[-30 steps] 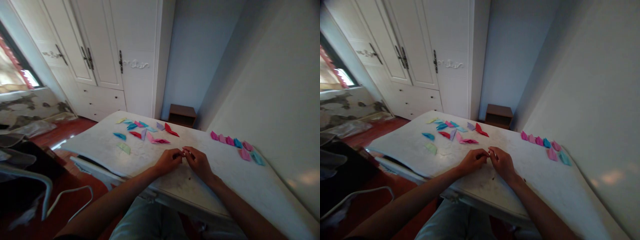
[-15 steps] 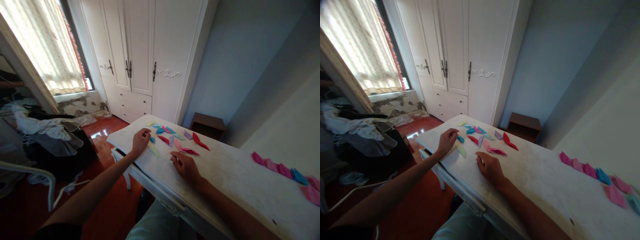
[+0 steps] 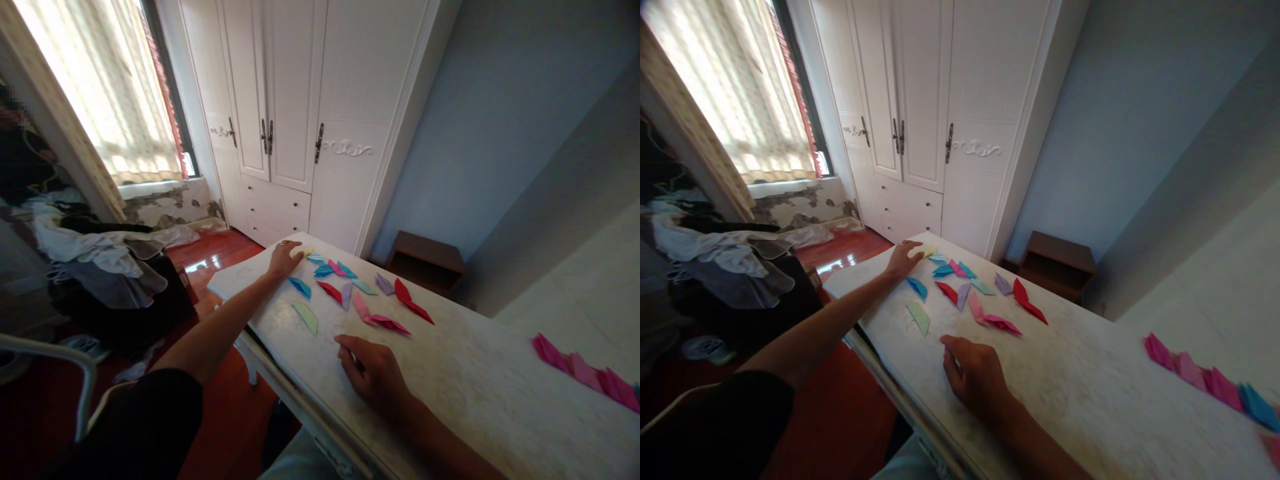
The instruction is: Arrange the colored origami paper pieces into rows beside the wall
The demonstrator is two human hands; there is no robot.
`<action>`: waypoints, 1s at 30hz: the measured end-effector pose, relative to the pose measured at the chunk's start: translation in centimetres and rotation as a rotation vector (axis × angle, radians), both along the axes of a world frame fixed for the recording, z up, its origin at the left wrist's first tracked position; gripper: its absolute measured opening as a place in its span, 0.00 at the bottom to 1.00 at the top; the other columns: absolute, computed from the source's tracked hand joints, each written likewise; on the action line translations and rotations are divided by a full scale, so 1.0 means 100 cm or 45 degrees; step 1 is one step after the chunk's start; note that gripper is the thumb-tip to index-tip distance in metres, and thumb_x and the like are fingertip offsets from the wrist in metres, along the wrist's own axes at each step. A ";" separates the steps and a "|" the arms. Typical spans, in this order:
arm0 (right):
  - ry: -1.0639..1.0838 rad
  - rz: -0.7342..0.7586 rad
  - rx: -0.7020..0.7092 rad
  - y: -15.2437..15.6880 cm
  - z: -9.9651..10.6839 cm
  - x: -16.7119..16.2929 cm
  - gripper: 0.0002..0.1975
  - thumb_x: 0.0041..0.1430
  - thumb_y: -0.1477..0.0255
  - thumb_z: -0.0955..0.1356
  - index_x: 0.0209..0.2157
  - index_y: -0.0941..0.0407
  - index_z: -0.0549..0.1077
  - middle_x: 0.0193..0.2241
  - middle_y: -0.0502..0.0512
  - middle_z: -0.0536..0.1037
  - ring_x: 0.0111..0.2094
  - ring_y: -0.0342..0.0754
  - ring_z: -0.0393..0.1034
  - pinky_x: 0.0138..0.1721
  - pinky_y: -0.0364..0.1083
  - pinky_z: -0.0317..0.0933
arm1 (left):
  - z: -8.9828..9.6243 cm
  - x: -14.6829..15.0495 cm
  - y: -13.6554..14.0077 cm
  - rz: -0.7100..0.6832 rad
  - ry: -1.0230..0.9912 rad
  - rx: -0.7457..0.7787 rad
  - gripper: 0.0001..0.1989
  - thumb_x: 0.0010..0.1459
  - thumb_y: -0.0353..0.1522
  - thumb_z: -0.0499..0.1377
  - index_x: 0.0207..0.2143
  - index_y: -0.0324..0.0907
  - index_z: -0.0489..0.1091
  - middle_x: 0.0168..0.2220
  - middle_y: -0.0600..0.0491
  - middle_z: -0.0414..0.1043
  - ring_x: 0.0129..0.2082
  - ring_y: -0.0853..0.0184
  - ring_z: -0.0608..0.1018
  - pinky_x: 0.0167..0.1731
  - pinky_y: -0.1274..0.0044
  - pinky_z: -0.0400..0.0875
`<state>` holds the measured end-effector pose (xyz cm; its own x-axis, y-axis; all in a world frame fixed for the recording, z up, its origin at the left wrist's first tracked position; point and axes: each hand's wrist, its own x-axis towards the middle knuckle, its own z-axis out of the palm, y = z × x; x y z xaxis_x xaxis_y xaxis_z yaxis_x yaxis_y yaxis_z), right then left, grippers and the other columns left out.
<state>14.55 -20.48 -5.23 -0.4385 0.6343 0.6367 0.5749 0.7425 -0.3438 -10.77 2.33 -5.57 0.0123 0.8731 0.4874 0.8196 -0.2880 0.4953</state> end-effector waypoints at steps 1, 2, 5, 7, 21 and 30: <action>-0.007 0.020 0.006 0.000 0.000 0.000 0.12 0.61 0.76 0.62 0.42 0.60 0.75 0.27 0.54 0.79 0.21 0.43 0.70 0.25 0.42 0.60 | 0.001 0.002 0.001 -0.045 0.048 0.018 0.21 0.58 0.37 0.57 0.52 0.42 0.71 0.53 0.44 0.69 0.53 0.58 0.70 0.54 0.66 0.62; -0.013 0.043 0.005 -0.001 -0.001 -0.001 0.12 0.61 0.76 0.62 0.42 0.60 0.74 0.27 0.54 0.80 0.22 0.43 0.71 0.26 0.42 0.61 | 0.001 0.003 0.002 -0.094 0.095 0.028 0.22 0.57 0.38 0.59 0.53 0.44 0.71 0.56 0.45 0.67 0.56 0.55 0.67 0.56 0.64 0.58; -0.040 0.087 -0.015 -0.001 -0.003 -0.001 0.12 0.61 0.77 0.62 0.42 0.60 0.74 0.27 0.54 0.79 0.23 0.44 0.72 0.26 0.42 0.60 | 0.001 0.007 0.005 -0.266 0.246 0.018 0.25 0.52 0.40 0.62 0.54 0.48 0.70 0.60 0.48 0.64 0.61 0.51 0.61 0.57 0.59 0.53; -0.050 0.091 -0.019 -0.001 -0.004 -0.001 0.12 0.61 0.76 0.62 0.42 0.60 0.74 0.27 0.54 0.79 0.23 0.44 0.72 0.26 0.42 0.60 | 0.001 0.010 0.008 -0.358 0.387 0.008 0.26 0.54 0.40 0.60 0.55 0.48 0.69 0.60 0.49 0.64 0.63 0.50 0.58 0.57 0.57 0.51; -0.063 0.084 -0.056 -0.002 -0.004 0.000 0.13 0.61 0.75 0.62 0.42 0.60 0.75 0.28 0.55 0.80 0.24 0.45 0.73 0.27 0.43 0.62 | 0.001 0.010 0.008 -0.378 0.467 0.094 0.16 0.64 0.39 0.50 0.39 0.43 0.76 0.43 0.47 0.78 0.53 0.56 0.69 0.52 0.61 0.54; -0.020 0.064 -0.062 -0.001 -0.001 0.000 0.13 0.60 0.75 0.62 0.41 0.59 0.76 0.29 0.56 0.80 0.24 0.44 0.73 0.28 0.41 0.64 | 0.005 0.011 -0.008 -0.187 0.153 0.206 0.14 0.64 0.35 0.50 0.37 0.40 0.74 0.38 0.45 0.75 0.46 0.57 0.71 0.49 0.66 0.61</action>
<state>14.56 -20.57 -5.33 -0.4805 0.6410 0.5985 0.5428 0.7534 -0.3711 -9.63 1.52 -5.05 0.1999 0.7681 0.6083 0.8133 -0.4762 0.3342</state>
